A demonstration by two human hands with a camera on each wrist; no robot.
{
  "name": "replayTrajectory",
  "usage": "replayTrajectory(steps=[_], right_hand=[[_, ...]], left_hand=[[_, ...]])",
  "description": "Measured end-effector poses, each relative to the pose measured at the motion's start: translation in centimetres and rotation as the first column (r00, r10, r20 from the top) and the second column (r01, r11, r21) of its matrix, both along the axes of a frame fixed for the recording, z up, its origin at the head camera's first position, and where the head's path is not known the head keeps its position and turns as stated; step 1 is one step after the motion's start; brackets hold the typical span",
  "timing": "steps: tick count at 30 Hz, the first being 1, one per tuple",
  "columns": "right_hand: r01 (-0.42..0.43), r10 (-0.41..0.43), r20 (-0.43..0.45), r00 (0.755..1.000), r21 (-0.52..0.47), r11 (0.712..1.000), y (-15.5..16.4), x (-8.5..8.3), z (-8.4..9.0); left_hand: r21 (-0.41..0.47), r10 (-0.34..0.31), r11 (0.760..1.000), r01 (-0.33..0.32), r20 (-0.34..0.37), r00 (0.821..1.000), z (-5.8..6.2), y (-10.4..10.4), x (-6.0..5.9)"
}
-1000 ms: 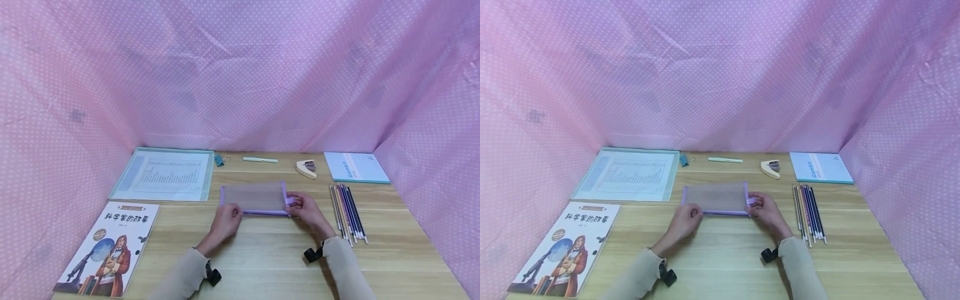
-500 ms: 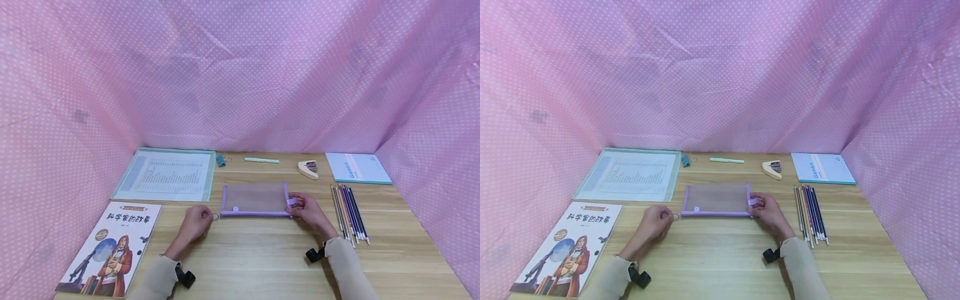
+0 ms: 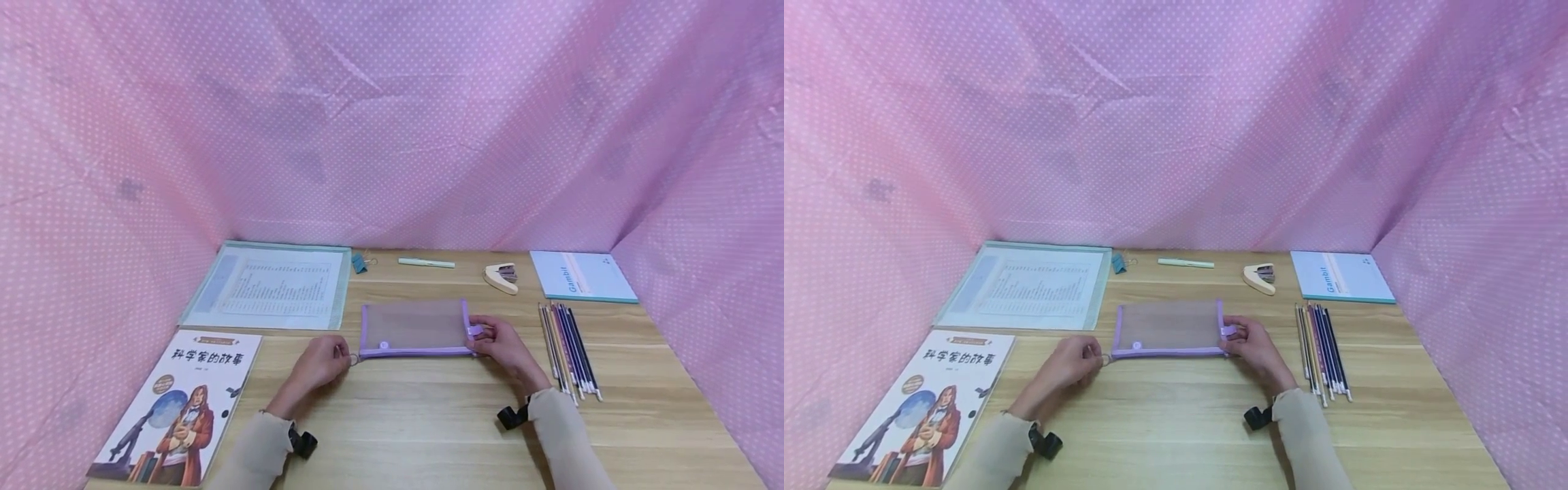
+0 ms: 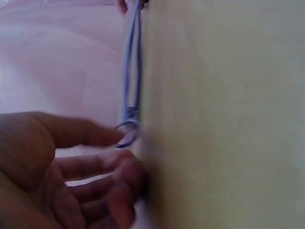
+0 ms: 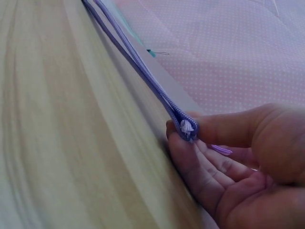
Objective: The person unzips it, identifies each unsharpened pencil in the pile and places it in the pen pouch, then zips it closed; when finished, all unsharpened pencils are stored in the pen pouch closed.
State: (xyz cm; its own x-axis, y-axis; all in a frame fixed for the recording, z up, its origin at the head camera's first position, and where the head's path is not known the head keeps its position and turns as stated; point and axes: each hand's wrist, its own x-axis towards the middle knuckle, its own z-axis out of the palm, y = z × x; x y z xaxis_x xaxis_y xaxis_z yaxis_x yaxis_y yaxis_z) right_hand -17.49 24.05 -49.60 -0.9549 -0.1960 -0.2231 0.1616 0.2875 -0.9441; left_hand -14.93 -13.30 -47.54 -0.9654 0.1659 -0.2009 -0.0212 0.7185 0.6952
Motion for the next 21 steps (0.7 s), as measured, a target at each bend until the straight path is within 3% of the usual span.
replayTrajectory(steps=[5, 8, 10, 14, 18, 21], right_hand=[[0.005, -0.005, 0.000, 1.000, 0.007, 1.000, 0.1, -0.1, -0.1], [0.004, -0.004, -0.006, 1.000, 0.010, 1.000, 0.1, -0.1, -0.1], [0.007, -0.007, -0.006, 1.000, 0.006, 1.000, 0.1, -0.1, -0.1], [0.003, -0.003, -0.002, 1.000, -0.003, 1.000, 0.2, -0.1, -0.2], [0.000, 0.000, -0.005, 1.000, -0.008, 1.000, 0.2, -0.1, -0.4], [0.002, -0.002, -0.004, 1.000, -0.013, 1.000, 0.2, -0.1, -0.5]], left_hand=[[-0.138, -0.055, 0.989, 0.051, -0.029, 0.998, 1.4, 0.6, -0.7], [-0.189, -0.150, 0.973, 0.129, -0.101, 0.984, 1.8, 1.5, -1.5], [-0.225, -0.252, 0.950, 0.216, -0.146, 0.957, 1.8, 2.3, -2.0], [-0.329, -0.441, 0.871, 0.364, -0.200, 0.875, 1.6, 3.8, -2.9], [-0.405, -0.532, 0.814, 0.416, -0.230, 0.815, 1.4, 5.1, -3.5], [-0.448, -0.567, 0.786, 0.427, -0.244, 0.787, 1.2, 5.8, -3.9]])
